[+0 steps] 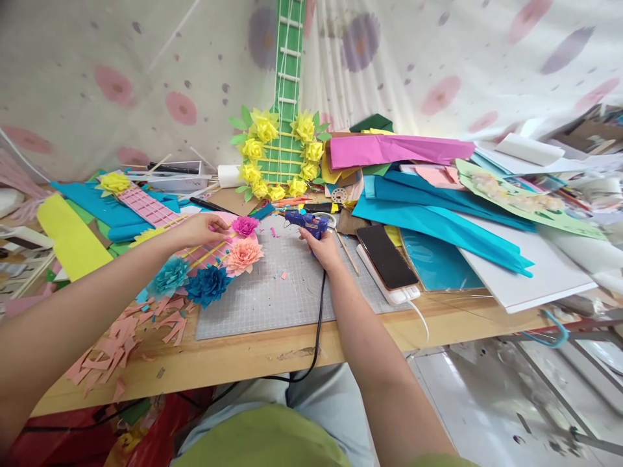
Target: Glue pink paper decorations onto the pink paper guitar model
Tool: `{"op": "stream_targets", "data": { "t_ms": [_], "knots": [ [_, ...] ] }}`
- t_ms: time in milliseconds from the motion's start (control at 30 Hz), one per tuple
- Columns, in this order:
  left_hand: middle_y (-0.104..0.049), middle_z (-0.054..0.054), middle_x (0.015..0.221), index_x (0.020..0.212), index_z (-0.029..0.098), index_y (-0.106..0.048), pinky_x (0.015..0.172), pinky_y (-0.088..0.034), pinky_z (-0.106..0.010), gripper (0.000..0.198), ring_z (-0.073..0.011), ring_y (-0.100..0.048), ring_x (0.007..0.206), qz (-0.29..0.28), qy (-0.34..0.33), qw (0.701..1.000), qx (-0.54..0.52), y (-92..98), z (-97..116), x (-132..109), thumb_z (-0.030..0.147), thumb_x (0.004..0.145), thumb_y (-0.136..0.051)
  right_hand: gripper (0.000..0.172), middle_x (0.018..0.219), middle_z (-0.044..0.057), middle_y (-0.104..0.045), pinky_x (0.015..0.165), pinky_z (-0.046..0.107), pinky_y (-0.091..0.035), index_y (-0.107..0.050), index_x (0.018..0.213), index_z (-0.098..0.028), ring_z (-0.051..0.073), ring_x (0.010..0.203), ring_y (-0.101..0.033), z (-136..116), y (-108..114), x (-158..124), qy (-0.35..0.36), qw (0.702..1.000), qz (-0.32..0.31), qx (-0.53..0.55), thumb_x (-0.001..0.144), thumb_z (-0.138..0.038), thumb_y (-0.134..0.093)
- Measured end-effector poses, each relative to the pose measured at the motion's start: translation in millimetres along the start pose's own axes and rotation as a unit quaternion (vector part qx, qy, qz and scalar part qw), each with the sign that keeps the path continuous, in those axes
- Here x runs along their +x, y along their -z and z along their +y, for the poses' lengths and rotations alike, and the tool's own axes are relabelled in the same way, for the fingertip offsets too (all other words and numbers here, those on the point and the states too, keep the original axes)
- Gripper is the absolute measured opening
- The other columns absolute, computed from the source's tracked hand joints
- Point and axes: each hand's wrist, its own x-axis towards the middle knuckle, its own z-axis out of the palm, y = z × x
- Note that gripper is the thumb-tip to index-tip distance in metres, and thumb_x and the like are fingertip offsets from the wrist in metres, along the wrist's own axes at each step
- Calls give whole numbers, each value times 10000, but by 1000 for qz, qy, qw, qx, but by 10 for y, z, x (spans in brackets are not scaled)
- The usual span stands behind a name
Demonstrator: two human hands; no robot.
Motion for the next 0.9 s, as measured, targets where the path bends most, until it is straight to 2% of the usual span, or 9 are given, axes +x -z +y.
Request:
{"op": "stream_targets", "data": {
  "t_ms": [200,300,467,600,767,900],
  "knots": [
    [-687,-30,722,717,189,-636,616,-470,-272,210,-204,-643,699,-4,0,998,61,-59,-14,35,256,527,-695,438,533,-16,-535,428,233,-330,-591,672,-179,68,416,-384,13,-1,11,-7,1000,2,-8,667,-615,-631],
    [-672,-24,670,694,187,-630,580,-457,-265,201,-203,-635,664,4,12,999,51,-80,-34,50,248,513,-692,433,533,-15,-538,431,234,-335,-588,670,-187,72,420,-389,24,3,13,-1,1000,4,-14,672,-618,-628],
    [-645,-4,619,644,176,-627,547,-439,-249,197,-171,-600,608,48,26,998,-44,-107,-15,-55,266,489,-710,421,484,-29,-493,440,235,-334,-592,665,-192,78,420,-388,11,3,-8,16,1000,-6,-8,696,-612,-621],
    [-578,27,533,596,169,-585,491,-400,-215,199,-118,-536,519,112,45,981,-150,-132,148,-301,278,515,-731,445,497,-26,-503,437,236,-335,-596,667,-187,74,422,-389,-85,-29,-62,18,999,-37,13,679,-630,-630],
    [-590,28,556,661,166,-599,439,-385,-202,210,-110,-540,484,94,99,964,-227,-243,298,-508,285,561,-740,464,471,-35,-465,448,241,-359,-601,651,-177,76,434,-393,-233,-130,-176,17,997,-80,4,628,-634,-677],
    [-591,25,560,738,166,-657,417,-364,-210,174,-111,-526,456,100,111,966,-212,-336,278,-471,254,599,-710,429,575,0,-569,544,259,-452,-638,717,-181,116,551,-513,-243,-225,-237,39,992,-118,3,602,-586,-719]
  ]
}}
